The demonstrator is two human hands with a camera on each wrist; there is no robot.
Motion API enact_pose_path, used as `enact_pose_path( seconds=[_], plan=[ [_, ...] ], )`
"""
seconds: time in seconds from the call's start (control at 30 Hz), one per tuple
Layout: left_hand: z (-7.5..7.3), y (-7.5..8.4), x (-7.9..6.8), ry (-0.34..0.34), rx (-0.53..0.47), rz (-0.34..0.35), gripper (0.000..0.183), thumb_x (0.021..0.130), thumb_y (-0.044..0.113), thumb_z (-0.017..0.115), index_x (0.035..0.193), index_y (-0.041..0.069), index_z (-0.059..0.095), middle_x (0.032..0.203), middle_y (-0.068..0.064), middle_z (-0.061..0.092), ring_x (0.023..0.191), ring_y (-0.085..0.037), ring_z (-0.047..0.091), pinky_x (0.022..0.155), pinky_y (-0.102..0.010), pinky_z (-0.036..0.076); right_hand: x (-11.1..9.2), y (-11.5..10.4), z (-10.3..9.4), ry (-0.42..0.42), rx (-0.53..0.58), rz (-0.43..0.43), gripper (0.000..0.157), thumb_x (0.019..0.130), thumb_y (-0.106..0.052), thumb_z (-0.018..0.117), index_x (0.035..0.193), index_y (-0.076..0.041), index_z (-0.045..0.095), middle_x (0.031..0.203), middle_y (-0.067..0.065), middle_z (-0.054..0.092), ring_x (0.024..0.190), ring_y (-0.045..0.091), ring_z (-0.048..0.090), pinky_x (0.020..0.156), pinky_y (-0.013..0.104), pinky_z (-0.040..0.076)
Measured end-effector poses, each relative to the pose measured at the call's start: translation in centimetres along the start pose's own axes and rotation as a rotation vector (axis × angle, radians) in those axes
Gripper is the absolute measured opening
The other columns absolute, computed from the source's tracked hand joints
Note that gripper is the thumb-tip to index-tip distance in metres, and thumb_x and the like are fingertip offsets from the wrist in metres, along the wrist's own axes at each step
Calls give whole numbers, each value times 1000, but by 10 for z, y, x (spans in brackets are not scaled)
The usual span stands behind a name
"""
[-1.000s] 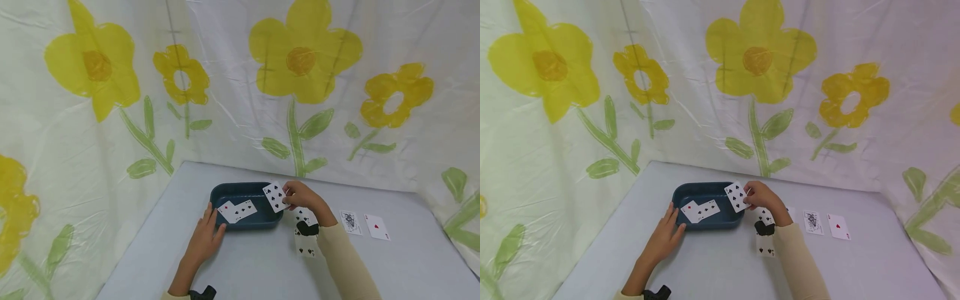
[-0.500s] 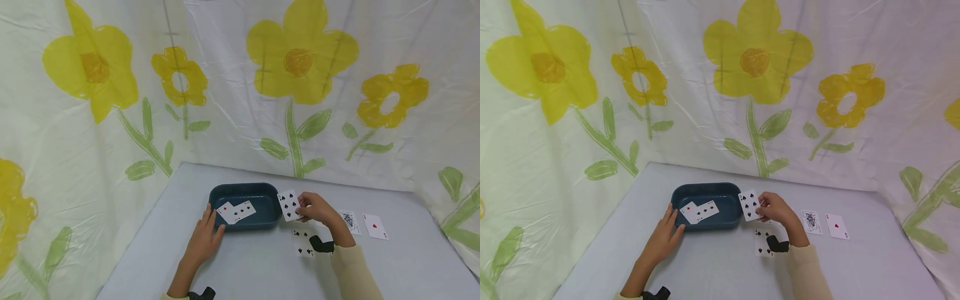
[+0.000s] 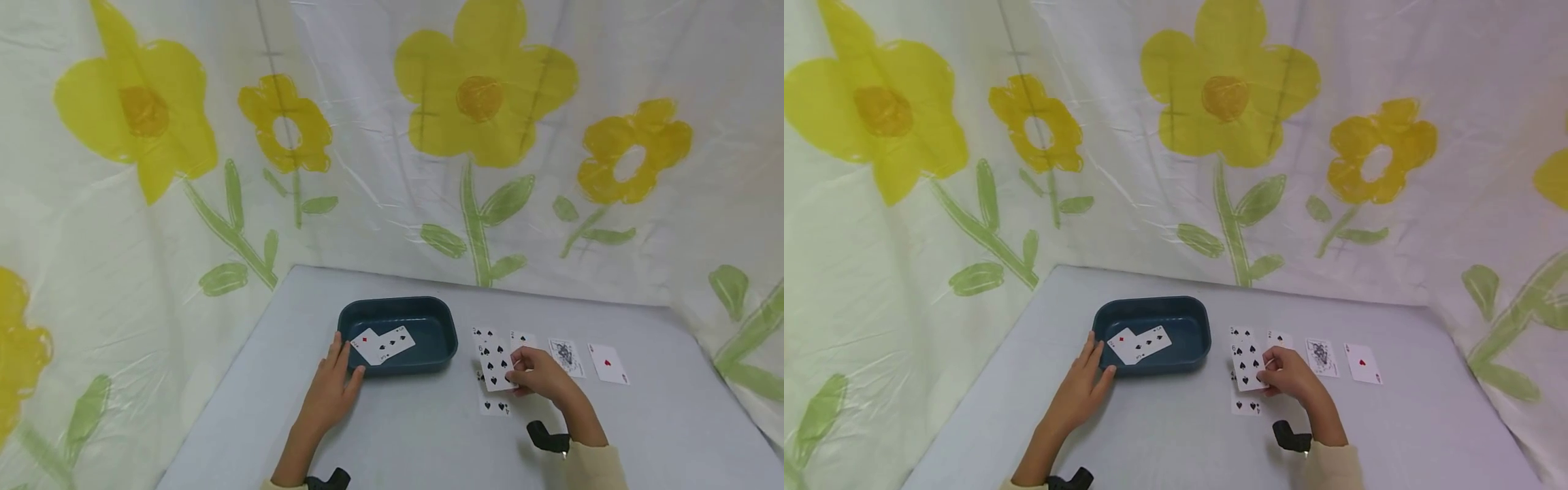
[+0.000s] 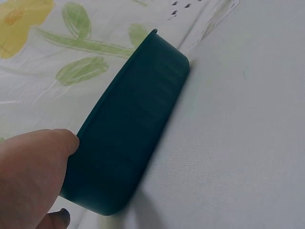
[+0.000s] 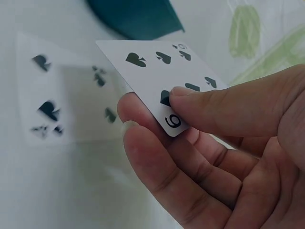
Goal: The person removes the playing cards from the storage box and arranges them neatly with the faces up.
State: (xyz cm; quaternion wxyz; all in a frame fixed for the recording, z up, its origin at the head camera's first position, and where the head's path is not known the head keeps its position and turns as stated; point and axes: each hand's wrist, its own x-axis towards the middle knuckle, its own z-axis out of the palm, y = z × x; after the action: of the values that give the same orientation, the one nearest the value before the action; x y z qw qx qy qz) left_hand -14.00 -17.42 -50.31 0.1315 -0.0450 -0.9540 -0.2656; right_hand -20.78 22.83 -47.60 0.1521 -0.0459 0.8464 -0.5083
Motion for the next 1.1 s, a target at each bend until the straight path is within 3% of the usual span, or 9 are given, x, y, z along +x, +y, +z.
enact_pose_path(
  seconds=[0.37, 0.57, 1.1],
  plan=[
    [1, -3, 2, -24, 0, -33, 65, 103, 36, 54, 152, -4, 37, 165, -17, 16, 147, -38, 26, 114, -59, 25, -20, 37, -2, 127, -81, 149, 25, 87, -1, 71, 105, 7, 57, 78, 7, 62, 64, 21, 65, 61, 31, 57],
    [0, -3, 1, -16, -2, -26, 65, 103, 34, 54, 151, -6, 37, 164, -19, 17, 147, -40, 26, 114, -60, 25, -25, 39, -5, 187, -121, 167, 26, 86, -2, 71, 105, 9, 57, 79, 9, 64, 64, 22, 67, 61, 32, 57],
    [2, -3, 2, -32, -9, -32, 65, 103, 35, 54, 152, -5, 37, 165, -17, 16, 147, -39, 25, 115, -59, 24, -33, 36, -7, 195, -251, 258, 36, 87, -5, 71, 114, 10, 54, 81, 11, 62, 61, 19, 63, 58, 33, 55]
  ],
)
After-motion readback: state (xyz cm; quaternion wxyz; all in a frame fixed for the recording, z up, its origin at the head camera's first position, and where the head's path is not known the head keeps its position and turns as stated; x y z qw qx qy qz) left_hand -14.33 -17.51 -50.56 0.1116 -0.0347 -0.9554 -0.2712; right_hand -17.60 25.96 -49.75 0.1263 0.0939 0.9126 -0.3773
